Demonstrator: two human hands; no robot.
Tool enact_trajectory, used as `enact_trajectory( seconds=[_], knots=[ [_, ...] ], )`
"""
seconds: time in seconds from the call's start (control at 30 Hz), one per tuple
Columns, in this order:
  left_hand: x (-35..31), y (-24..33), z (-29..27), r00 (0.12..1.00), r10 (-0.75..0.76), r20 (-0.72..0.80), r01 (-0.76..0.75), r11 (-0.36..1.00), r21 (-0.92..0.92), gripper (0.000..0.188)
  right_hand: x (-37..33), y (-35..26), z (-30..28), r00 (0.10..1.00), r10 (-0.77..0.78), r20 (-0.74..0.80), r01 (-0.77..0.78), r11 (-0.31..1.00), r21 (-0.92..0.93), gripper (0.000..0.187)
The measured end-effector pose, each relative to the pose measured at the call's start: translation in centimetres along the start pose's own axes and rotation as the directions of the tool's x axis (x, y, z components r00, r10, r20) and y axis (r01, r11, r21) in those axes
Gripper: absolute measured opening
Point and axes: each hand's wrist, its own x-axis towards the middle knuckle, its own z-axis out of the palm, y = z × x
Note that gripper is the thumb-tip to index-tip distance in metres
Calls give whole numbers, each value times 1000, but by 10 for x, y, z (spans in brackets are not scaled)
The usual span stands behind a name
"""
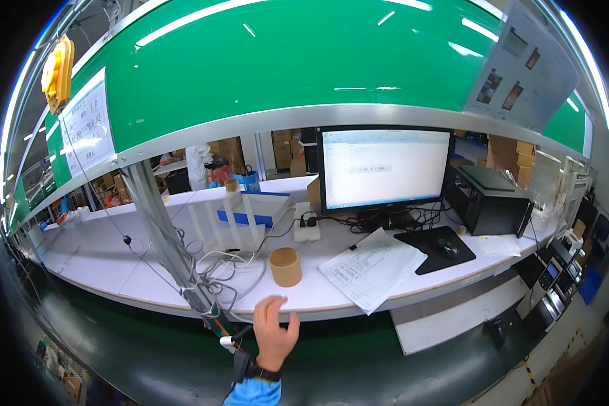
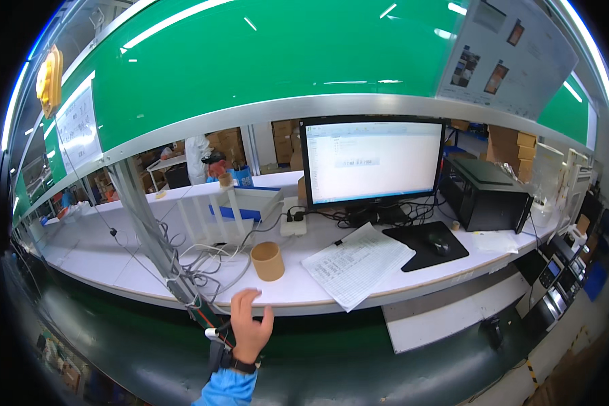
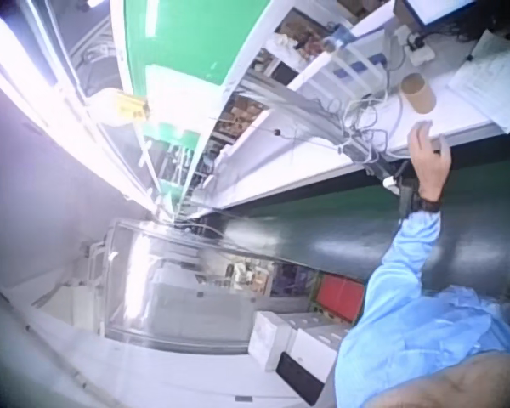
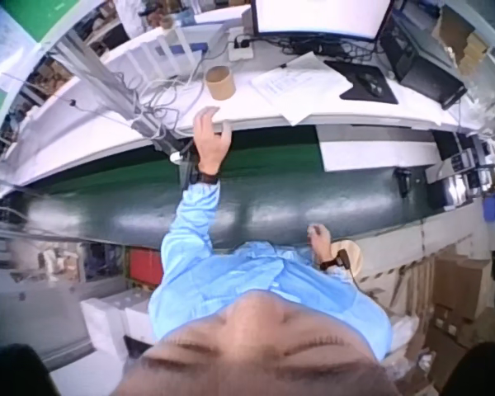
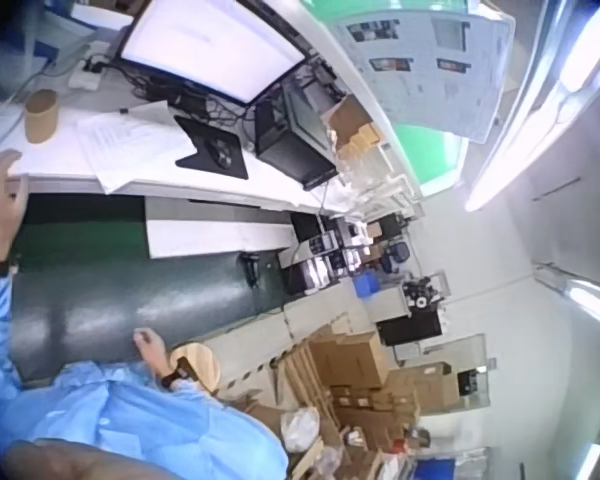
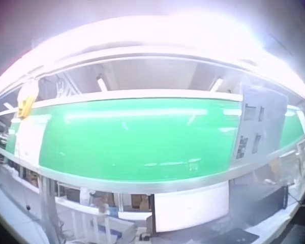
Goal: The recorder gathers products, prints labels, and scans barcodes at a manufacturing workstation.
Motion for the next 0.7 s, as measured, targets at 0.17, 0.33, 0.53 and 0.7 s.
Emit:
enact_trajectory(
  seconds=[0.17, 0.33, 0.53, 0.7],
  knots=[
    [43, -45, 48, 995, -93, -47, 97, 990, 103, 50, 66, -252, 20, 913, -401, 72, 391, 913, 119, 17],
    [37, -65, 64, 968, -245, -43, 248, 966, 75, 53, 180, -411, 74, 603, -775, 188, 796, 601, -76, 17],
    [37, -71, 66, 967, -240, -92, 249, 962, 109, 55, 360, -515, 235, 387, -863, 325, 918, 330, -219, 18],
    [37, -61, 57, 969, -236, -74, 245, 959, 142, 51, 442, -533, 348, 403, -806, 434, 884, 220, -412, 22]
  ],
)
